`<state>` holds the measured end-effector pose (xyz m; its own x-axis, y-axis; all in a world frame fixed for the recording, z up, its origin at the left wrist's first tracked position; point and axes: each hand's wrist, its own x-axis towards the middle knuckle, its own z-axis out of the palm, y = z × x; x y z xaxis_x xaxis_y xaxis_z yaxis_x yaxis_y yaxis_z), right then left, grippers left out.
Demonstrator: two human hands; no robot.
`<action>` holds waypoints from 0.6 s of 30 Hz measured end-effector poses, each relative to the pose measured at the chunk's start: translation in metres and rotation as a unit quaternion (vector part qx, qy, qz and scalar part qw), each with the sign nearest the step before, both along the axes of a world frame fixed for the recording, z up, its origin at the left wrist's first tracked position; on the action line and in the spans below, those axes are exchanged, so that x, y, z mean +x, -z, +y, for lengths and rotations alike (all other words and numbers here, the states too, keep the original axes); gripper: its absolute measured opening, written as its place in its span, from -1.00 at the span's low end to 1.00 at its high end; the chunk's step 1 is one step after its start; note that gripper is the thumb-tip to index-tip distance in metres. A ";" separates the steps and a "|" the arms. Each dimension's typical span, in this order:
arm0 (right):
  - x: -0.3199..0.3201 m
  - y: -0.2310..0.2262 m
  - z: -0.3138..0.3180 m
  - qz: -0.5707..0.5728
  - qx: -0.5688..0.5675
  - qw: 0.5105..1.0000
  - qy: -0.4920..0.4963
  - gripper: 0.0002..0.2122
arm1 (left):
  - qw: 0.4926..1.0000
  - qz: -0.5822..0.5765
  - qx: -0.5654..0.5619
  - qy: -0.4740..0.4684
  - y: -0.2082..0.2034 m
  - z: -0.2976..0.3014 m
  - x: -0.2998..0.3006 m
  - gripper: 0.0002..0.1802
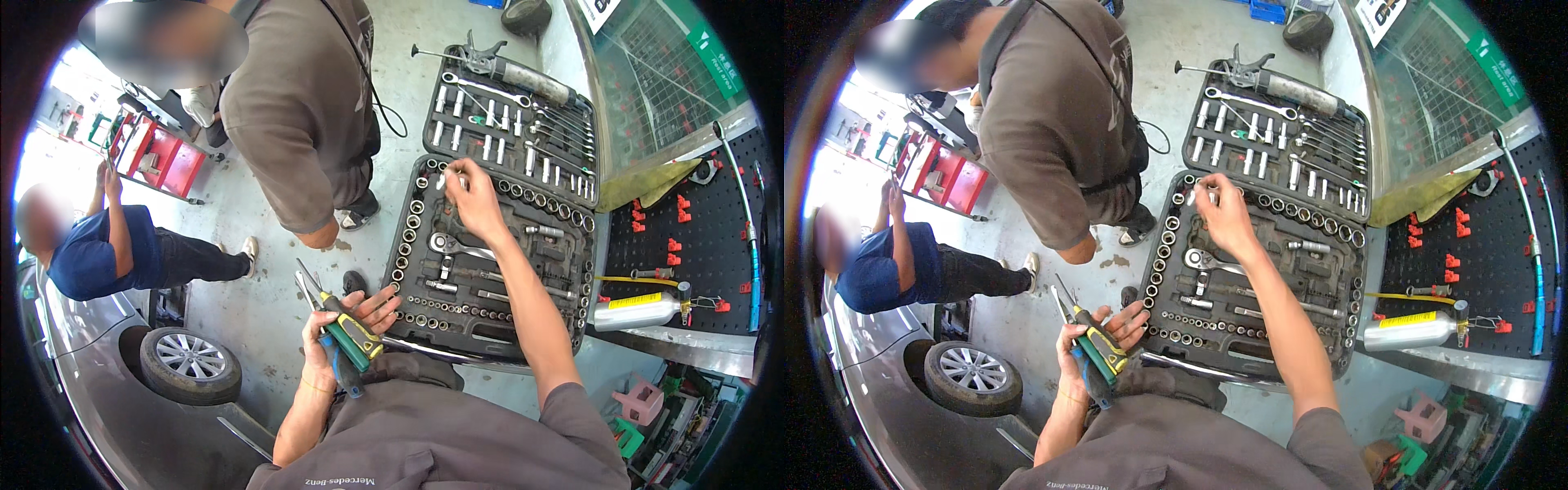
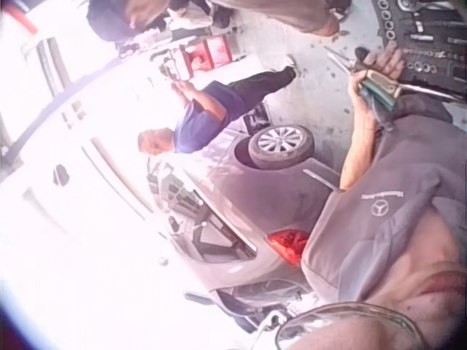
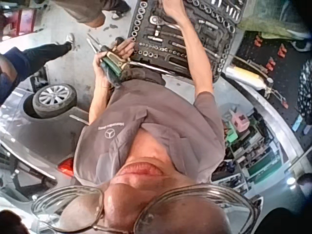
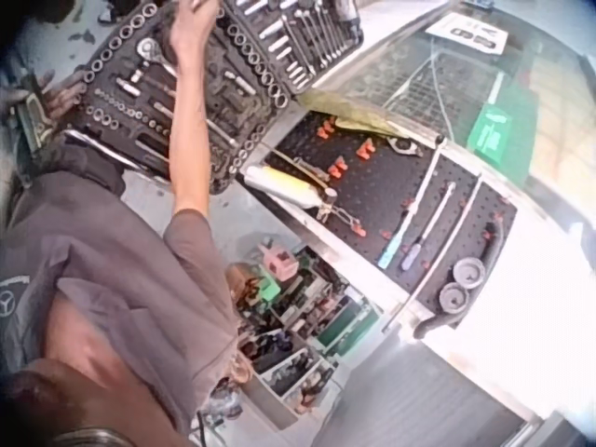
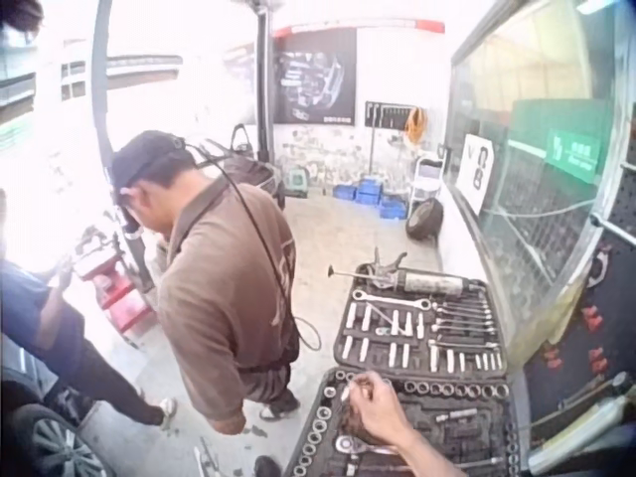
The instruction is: The person sits on the floor of a garage, disassembling and inspecting various car parts, including a steering column and ignition switch. They use tools like pliers and screwdrivers to manipulate the components and then organize the tools and parts.
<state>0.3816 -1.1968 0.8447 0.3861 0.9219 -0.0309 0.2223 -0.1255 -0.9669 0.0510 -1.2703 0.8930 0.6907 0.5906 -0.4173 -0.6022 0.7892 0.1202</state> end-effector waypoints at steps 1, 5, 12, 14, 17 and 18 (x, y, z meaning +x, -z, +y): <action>0.008 0.006 0.014 -0.003 -0.038 0.999 -0.007 -0.70 | 1.000 0.000 0.005 0.000 0.005 0.000 -0.003 -0.45; 0.018 0.034 0.038 -0.216 -0.032 0.976 -0.007 -0.66 | 0.999 0.032 -0.020 -0.005 0.006 0.001 -0.006 -0.48; 0.000 0.011 0.043 -0.171 -0.111 0.978 -0.049 -0.66 | 0.996 0.068 -0.053 -0.027 0.008 -0.004 -0.016 -0.56; 0.003 0.018 0.039 -0.253 -0.060 0.965 -0.044 -0.68 | 0.998 0.001 -0.055 -0.024 0.018 -0.005 -0.019 -0.55; 0.004 0.008 0.030 -0.244 -0.030 0.967 -0.069 -0.70 | 0.998 0.017 -0.064 -0.021 0.010 -0.001 -0.015 -0.54; 0.008 0.007 0.026 -0.265 -0.021 0.962 -0.058 -0.72 | 0.999 0.009 -0.050 -0.012 0.009 0.002 -0.014 -0.50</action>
<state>0.3895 -1.1709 0.8378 0.2516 0.9622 0.1040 0.6973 -0.1057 -0.7090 0.0367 -1.2681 0.8844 0.6687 0.5618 -0.4870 -0.6192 0.7834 0.0536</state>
